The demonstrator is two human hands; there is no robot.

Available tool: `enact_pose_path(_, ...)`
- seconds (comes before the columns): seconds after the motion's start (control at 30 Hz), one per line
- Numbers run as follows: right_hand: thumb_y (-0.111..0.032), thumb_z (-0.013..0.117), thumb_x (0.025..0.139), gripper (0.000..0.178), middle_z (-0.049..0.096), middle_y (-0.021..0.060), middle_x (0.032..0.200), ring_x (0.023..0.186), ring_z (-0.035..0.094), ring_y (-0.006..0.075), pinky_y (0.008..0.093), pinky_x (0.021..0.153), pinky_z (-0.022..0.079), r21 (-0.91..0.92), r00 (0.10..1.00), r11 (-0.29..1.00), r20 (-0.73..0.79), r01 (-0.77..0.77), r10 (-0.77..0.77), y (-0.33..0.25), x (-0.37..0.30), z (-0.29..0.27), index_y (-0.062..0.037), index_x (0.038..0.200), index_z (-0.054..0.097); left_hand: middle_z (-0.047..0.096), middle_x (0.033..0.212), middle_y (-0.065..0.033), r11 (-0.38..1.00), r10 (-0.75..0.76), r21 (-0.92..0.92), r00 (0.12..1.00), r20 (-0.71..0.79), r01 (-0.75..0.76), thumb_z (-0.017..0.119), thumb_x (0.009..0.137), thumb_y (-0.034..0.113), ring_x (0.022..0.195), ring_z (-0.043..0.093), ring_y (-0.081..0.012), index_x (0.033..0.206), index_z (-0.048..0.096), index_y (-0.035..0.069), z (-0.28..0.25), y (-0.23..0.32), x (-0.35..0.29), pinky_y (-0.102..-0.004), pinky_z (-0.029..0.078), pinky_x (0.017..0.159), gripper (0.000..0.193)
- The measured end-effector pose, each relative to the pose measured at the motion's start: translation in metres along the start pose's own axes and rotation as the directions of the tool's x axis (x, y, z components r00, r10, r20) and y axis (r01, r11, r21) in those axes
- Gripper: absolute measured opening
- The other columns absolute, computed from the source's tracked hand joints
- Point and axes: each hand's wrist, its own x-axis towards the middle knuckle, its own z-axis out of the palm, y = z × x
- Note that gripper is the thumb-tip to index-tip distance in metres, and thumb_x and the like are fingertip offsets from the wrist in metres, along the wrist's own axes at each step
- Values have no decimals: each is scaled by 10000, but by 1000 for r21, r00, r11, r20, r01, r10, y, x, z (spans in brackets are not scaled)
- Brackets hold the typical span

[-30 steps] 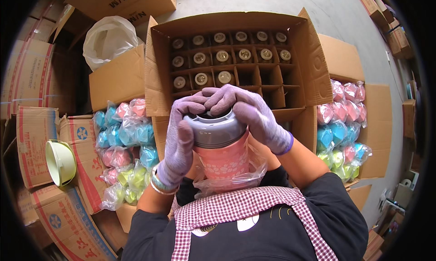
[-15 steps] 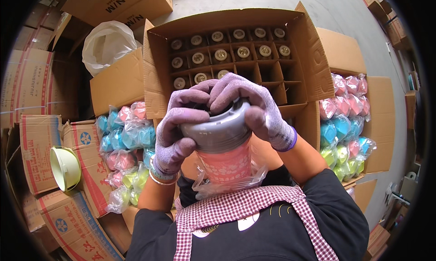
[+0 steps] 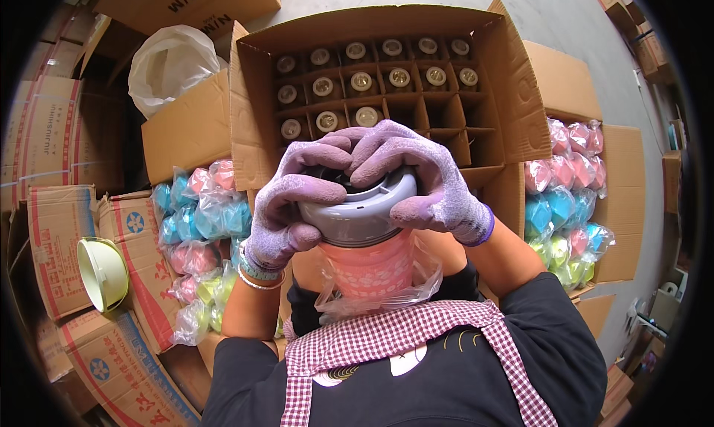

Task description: The person sits on the floor and assembles small plastic containers by inserting round inserts into the bodies and screwing on lids. They handle pink and blue containers one at a time, repeatedly opening and closing them to check fit.

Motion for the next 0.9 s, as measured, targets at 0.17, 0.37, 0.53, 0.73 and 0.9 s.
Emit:
enact_pose_path(0.17,-597,754,864,612,655,143,1120,1291,575,387,537,1135,400,-33,999,999,-31,-23,22,12,-6,1,-11,1039,742,586,1344,-202,985,-61,153,994,-96,75,770,908,491,1356,493,-430,1176,729,73,5,6,-14,-577,344,1168,498)
enact_pose_path(0.37,-487,722,924,481,665,124,1149,1325,552,339,491,1178,368,186,998,981,-9,-58,60,24,-6,1,-26,1061,720,603,1330,-210,922,-59,363,976,-210,134,703,943,553,1311,522,-391,1212,698,3,25,21,-18,-549,352,1168,612)
enact_pose_path(0.53,-600,563,997,596,671,146,1175,1331,552,352,509,1203,344,463,991,876,40,-133,129,39,-4,8,-27,1033,725,612,1321,-205,685,-23,719,990,-141,118,475,957,769,1306,536,-407,1261,665,11,58,45,-10,-566,357,1161,838)
enact_pose_path(0.73,-395,567,1040,424,666,212,1272,1251,610,367,486,1132,432,-181,976,963,115,202,-183,-31,-11,30,-6,1094,724,633,1357,-205,779,-259,485,909,-328,397,467,1043,585,1330,549,-374,1307,657,-2,-2,12,-22,-492,374,1163,671)
enact_pose_path(0.9,-499,535,1027,605,658,234,1301,1216,630,412,525,1105,440,-465,951,830,124,308,-283,-51,-14,25,45,1258,663,626,1391,-167,886,-207,179,710,-673,428,490,1070,585,1377,529,-269,1416,579,-40,-17,-11,-32,-398,363,1184,720)
